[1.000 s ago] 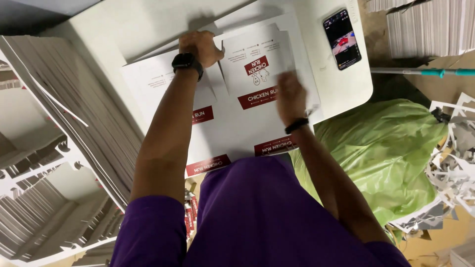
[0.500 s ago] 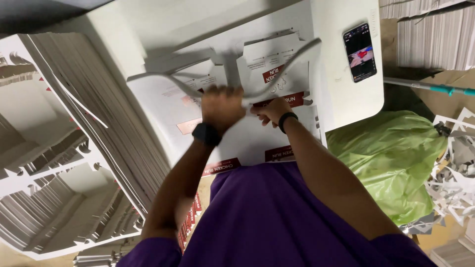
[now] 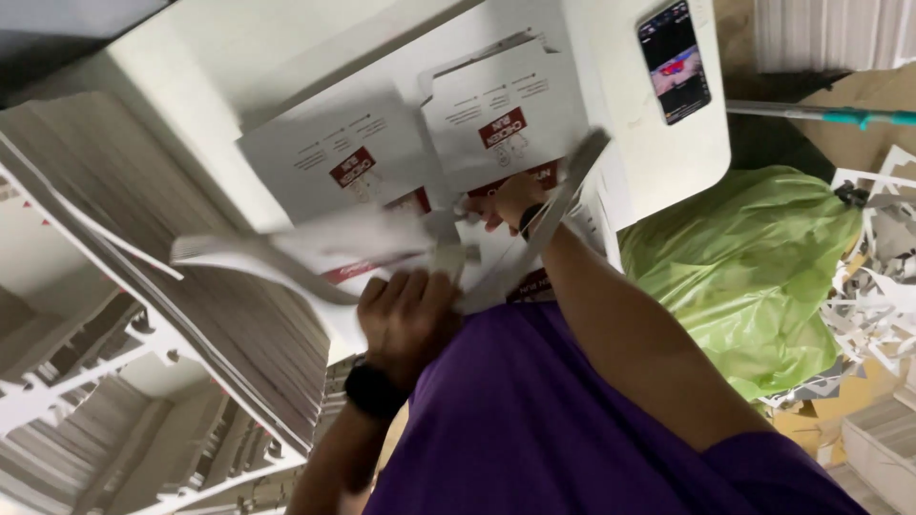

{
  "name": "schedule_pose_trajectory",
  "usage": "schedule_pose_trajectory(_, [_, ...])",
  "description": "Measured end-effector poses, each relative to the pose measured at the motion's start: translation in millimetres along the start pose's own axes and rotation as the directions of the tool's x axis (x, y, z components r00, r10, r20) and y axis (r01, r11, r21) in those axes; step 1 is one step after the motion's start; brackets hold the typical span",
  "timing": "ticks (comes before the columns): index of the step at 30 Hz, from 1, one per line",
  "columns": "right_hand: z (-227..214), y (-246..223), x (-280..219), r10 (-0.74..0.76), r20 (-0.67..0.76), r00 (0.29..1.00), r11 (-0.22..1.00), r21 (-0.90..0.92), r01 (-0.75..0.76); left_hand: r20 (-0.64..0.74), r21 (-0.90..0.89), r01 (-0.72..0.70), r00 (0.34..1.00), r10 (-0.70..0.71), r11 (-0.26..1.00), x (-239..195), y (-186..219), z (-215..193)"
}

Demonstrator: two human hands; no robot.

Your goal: Stripping waste cardboard frames from die-cut sheets and stacking the box blanks for assembly.

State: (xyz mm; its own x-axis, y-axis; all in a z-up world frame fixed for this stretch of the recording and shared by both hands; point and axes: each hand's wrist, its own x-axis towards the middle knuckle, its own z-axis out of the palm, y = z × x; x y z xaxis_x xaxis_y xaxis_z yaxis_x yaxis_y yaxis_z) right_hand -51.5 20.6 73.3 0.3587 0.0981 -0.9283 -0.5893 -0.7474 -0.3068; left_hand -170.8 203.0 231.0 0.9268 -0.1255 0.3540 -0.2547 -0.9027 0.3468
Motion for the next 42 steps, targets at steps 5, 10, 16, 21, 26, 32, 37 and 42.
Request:
schedule_pose_trajectory(5, [-4.0, -39.5, -42.9, 0.077, 0.045, 0.996, 0.997, 0.025, -0.078, 0.043, 0.181, -0.034, 0.999, 0.027, 0.983, 23.1, 35.5, -67.8])
schedule_pose_trajectory(10, [15.2, -8.1, -12.2, -0.035, 0.022, 0.999, 0.978, -0.205, 0.038, 0.012, 0.188, -0.007, 1.000, 0.005, 0.982, 22.1, 6.0, -19.4])
schedule_pose_trajectory(16, [26.1, 73.3, 2.9, -0.040, 0.102, 0.994, 0.997, -0.065, 0.047, -0.055, 0.231, 0.044, 0.998, -0.032, 0.972, 36.7, -16.0, -11.9])
schedule_pose_trajectory(21, [18.3, 63.1, -39.7, 0.009, 0.213, 0.977, 0.943, -0.327, 0.062, -0.028, 0.228, 0.016, 1.000, -0.010, 0.974, 44.7, 0.8, -38.8])
schedule_pose_trajectory(26, [27.1, 64.6, -28.9, 0.025, 0.232, 0.972, 0.852, -0.514, 0.101, 0.038, 0.217, 0.002, 0.999, -0.010, 0.976, 19.7, 8.1, -37.8])
schedule_pose_trajectory(32, [23.2, 55.5, -51.7, 0.044, 0.181, 0.982, 0.913, -0.407, 0.034, -0.042, 0.176, -0.005, 0.999, 0.012, 0.984, 41.0, -26.7, -8.0])
schedule_pose_trajectory(37, [13.1, 28.7, -83.8, 0.093, 0.177, 0.980, 0.933, -0.360, -0.024, 0.109, 0.012, 0.232, 0.966, -0.232, 0.973, 23.0, -17.3, -15.4])
schedule_pose_trajectory(42, [17.2, 34.5, -73.2, 0.039, 0.214, 0.976, 0.921, -0.388, 0.048, 0.157, 0.021, 0.614, 0.778, -0.609, 0.789, -109.2, 10.6, 39.1])
